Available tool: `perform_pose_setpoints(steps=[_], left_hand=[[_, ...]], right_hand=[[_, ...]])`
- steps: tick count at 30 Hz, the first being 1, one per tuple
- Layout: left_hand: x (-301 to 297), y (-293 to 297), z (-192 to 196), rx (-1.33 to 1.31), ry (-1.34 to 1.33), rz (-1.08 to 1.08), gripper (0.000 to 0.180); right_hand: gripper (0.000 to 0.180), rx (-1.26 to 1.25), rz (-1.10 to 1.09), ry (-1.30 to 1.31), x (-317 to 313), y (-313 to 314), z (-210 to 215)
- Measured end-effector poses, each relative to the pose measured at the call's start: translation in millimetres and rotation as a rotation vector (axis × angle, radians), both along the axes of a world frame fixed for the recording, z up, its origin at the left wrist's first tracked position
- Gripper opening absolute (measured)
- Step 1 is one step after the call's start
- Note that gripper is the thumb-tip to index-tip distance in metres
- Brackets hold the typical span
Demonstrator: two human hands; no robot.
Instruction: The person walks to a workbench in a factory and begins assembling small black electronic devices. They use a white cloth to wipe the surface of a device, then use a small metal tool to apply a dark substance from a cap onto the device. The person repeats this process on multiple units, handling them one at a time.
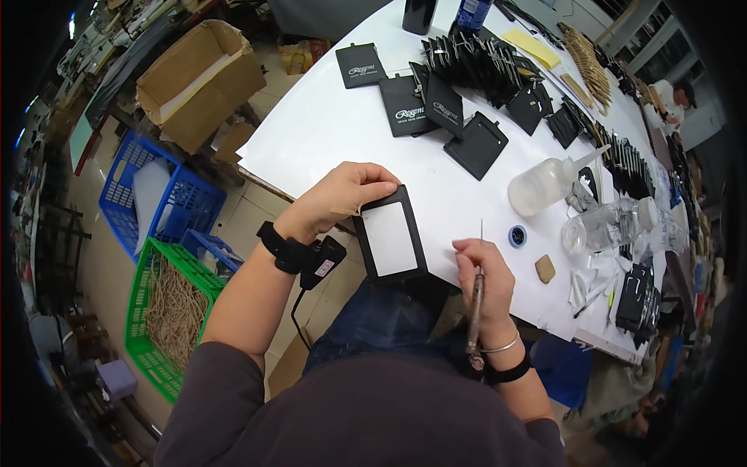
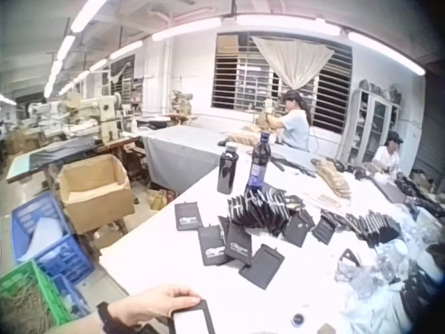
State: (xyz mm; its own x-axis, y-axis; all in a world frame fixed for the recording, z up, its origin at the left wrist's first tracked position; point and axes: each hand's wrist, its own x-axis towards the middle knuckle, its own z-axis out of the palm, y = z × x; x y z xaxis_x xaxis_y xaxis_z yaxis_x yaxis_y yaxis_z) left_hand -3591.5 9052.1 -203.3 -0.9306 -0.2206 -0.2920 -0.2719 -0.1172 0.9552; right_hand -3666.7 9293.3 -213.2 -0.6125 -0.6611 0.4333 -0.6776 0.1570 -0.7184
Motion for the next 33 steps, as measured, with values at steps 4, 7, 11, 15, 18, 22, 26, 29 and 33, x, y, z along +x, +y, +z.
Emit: perform_pose_setpoints(steps=[4,7,11,15,18,22,26,29,33], left_hand=[[2,2,-2,-0.045,0.011,0.005,0.018],[2,4,-4,-0.027,0.025,0.012,0.018],[0,5,-5,-0.049,0.017,0.023,0.018],[1,4,-5,-0.09,0.006,0.034,0.018],[0,6,-5,-0.092,0.0,0.034,0.018],[-1,5,-5,-0.124,-0.018,0.049,0.018],[-1,4,-4,-0.084,-0.029,0.051,0.018],[-1,0,-3,0.01,-0.032,0.05,0.019],[-1,-4,0,0.079,-0.033,0.024,0.019]], right_hand=[[0.017,-0.007,0.101,0.272,0,-32,13],[0.018,-0.011,0.143,0.378,0,-47,15],[0.017,0.045,0.202,0.484,0,-60,15],[0.015,0.089,0.135,0.501,-3,-55,11],[0.014,0.063,0.056,0.511,-6,-53,12],[0.016,0.048,0.17,0.514,-3,-62,13],[0.019,0.046,0.109,0.452,-4,-54,18],[0.021,-0.008,0.02,0.306,-9,-36,17],[0.028,-0.033,-0.047,0.081,-6,-14,5]])
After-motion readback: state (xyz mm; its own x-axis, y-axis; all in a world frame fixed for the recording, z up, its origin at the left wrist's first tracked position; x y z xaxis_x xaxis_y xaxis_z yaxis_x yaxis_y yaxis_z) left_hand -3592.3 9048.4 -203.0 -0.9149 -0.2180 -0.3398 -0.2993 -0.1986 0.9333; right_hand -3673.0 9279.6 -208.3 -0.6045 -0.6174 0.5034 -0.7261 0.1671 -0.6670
